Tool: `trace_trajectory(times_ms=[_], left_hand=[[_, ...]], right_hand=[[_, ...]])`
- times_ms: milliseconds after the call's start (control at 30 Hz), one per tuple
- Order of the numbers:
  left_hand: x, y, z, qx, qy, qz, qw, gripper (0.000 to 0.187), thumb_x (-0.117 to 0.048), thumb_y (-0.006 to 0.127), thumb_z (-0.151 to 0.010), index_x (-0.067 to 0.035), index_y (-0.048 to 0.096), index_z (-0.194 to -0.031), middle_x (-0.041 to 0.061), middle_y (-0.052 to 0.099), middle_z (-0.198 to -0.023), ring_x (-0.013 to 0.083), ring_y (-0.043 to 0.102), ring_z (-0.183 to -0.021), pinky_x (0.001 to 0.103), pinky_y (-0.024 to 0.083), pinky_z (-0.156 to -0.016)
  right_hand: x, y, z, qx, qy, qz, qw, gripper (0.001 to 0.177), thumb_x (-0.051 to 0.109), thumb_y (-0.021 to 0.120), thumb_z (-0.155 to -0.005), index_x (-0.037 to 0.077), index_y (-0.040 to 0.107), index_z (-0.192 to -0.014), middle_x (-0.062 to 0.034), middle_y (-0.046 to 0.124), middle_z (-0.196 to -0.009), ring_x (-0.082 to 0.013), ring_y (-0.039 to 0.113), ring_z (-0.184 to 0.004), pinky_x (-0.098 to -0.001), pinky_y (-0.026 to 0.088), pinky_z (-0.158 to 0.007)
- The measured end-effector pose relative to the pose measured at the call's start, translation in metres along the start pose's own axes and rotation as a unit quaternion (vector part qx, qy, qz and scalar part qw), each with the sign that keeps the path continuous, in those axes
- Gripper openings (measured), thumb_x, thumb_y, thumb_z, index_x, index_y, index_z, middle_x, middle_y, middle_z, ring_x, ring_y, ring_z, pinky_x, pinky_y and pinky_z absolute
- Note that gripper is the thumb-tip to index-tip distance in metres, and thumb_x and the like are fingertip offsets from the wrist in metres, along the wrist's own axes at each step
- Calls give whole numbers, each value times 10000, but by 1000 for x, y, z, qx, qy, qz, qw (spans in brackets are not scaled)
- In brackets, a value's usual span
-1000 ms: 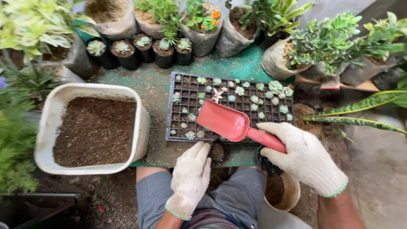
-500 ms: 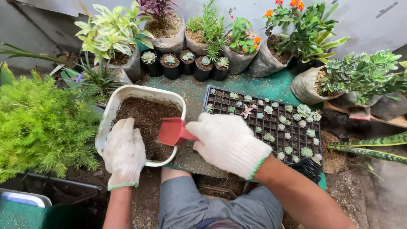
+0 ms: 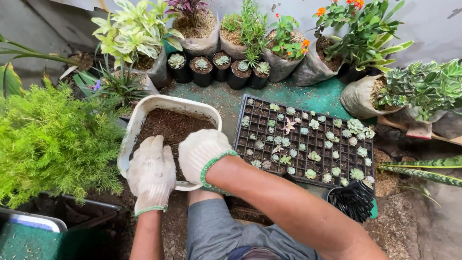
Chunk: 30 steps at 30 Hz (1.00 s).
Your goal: Filling small black polybags with soil using a red hand scoop in a nursery environment.
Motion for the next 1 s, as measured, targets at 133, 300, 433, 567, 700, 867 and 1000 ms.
trace_trajectory(times_ms=[133, 300, 433, 567, 700, 867, 1000], left_hand=[[4, 13, -6, 17, -3, -19, 1000, 407, -401, 396, -1080, -317, 579, -1434, -74, 574, -1485, 215, 617, -1287, 510, 557, -1019], [-9, -10, 10, 39, 0, -7, 999, 393, -354, 426, -1086, -272, 605, -1426, -25, 616, -1447, 262, 661, -1246, 544, 569, -1017], [-6, -1, 7, 41, 3, -18, 999, 381, -349, 438, -1081, -272, 616, -1409, -30, 636, -1413, 261, 680, -1218, 542, 586, -995], [-4, 3, 4, 42, -4, -10, 999, 364, -363, 466, -1058, -305, 630, -1378, -40, 661, -1383, 296, 709, -1177, 571, 594, -969], [-10, -8, 13, 57, -19, -7, 998, 376, -331, 469, -1065, -296, 622, -1407, 27, 695, -1344, 320, 718, -1169, 572, 593, -972], [-10, -6, 11, 66, -17, -10, 998, 379, -329, 465, -1066, -295, 620, -1411, 39, 703, -1335, 325, 723, -1162, 573, 591, -971], [-9, -2, 9, 68, -20, -9, 997, 379, -327, 463, -1074, -289, 614, -1420, 71, 712, -1316, 331, 731, -1146, 572, 594, -961]], right_hand=[[-5, 15, -1, -25, -2, 2, 1000, 149, 258, 621, -900, 176, 735, -853, -7, 698, -685, -272, 745, -710, -536, 632, -644], [-10, 29, 0, -80, 0, 4, 997, 179, 267, 653, -859, 193, 747, -726, 3, 707, -635, -295, 749, -703, -570, 622, -619], [-17, 22, 17, -21, -4, -3, 1000, 199, 296, 677, -895, 139, 798, -872, -37, 773, -803, -297, 756, -838, -574, 619, -749], [-24, 47, 12, 9, 46, -12, 999, 287, 338, 598, -960, 143, 773, -844, 3, 761, -770, -241, 737, -742, -488, 603, -799], [-37, 46, 20, 9, 51, -150, 987, 304, 327, 568, -991, 228, 661, -718, 51, 678, -668, -173, 625, -620, -411, 613, -802], [-35, 72, 24, -53, 8, -91, 994, 340, 366, 530, -970, 166, 672, -734, -4, 715, -690, -223, 731, -705, -429, 626, -756], [-39, 89, 22, -127, -5, -107, 986, 321, 390, 520, -923, 194, 573, -675, -1, 672, -605, -225, 736, -627, -435, 646, -681]])
Point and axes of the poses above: each hand's wrist, its own z-axis away from the middle knuckle, its own y-axis out of the palm, x = y × z, the point moved 7 cm from there along -z, towards the middle knuckle
